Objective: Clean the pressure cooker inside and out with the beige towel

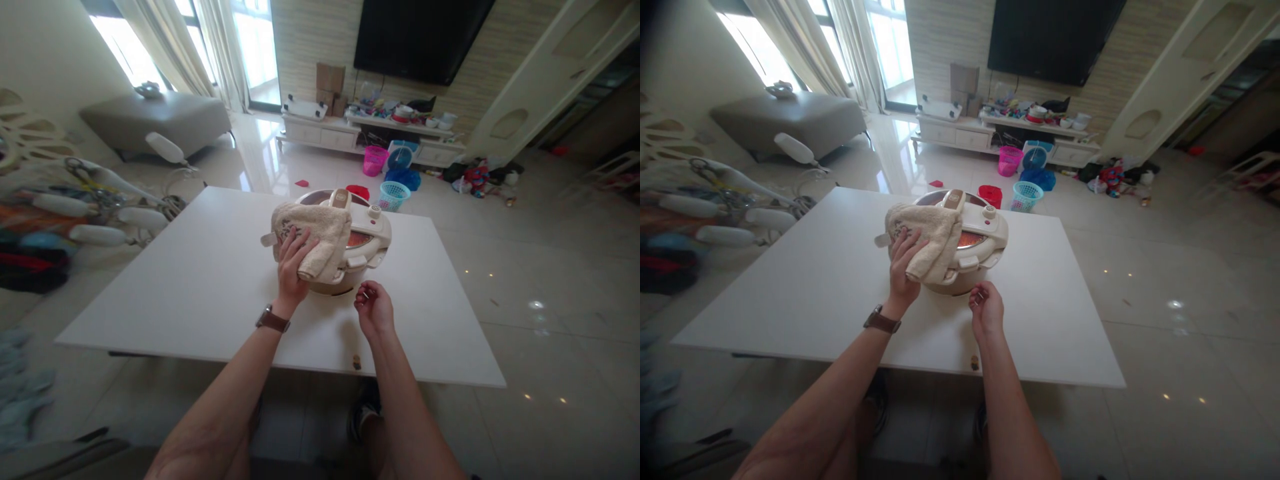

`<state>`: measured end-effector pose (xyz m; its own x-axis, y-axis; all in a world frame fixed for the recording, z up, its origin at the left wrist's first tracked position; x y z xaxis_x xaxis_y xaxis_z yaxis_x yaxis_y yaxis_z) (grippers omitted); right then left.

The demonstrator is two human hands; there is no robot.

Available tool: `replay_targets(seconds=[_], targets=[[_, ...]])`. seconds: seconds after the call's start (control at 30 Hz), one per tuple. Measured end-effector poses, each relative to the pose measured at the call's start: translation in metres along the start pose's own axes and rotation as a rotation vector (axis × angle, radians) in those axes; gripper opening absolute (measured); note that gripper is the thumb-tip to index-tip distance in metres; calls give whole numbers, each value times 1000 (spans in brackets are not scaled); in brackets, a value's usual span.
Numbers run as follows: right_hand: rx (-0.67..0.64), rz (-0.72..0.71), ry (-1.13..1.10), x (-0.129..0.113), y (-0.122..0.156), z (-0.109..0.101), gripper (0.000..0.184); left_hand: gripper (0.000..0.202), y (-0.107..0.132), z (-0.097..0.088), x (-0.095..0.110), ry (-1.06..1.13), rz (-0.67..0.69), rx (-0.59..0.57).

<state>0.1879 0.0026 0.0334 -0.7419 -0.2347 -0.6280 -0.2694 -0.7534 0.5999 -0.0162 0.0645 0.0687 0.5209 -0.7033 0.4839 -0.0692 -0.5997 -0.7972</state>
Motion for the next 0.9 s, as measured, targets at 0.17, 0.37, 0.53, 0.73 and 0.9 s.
replay_targets(seconds=[0.17, 0.37, 0.53, 0.73, 0.9], targets=[[7, 5, 2, 0, 1, 1, 6, 46, 0, 1, -11, 65, -84, 140], [-10, 3, 9, 0, -1, 0, 7, 42, 8, 7, -33, 292, -377, 345], [-8, 7, -3, 0, -1, 0, 5, 31, 27, 19, -64, 498, -752, 640], [-4, 10, -3, 0, -1, 1, 5, 43, 59, 42, -61, 595, -1015, 831], [4, 18, 5, 2, -2, 4, 5, 37, 77, 52, -22, 480, -1062, 796]])
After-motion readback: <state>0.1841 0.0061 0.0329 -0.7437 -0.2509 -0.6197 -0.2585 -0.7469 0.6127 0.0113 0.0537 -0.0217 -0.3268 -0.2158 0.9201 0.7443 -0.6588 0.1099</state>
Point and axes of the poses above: each hand's wrist, its own y-axis away from the middle knuckle, its own z-axis out of the palm, x = y × z, the point moved 4 cm from there along -y, towards the middle knuckle, and after that the axes turned 7 degrees about z, right-handed, at the moved point
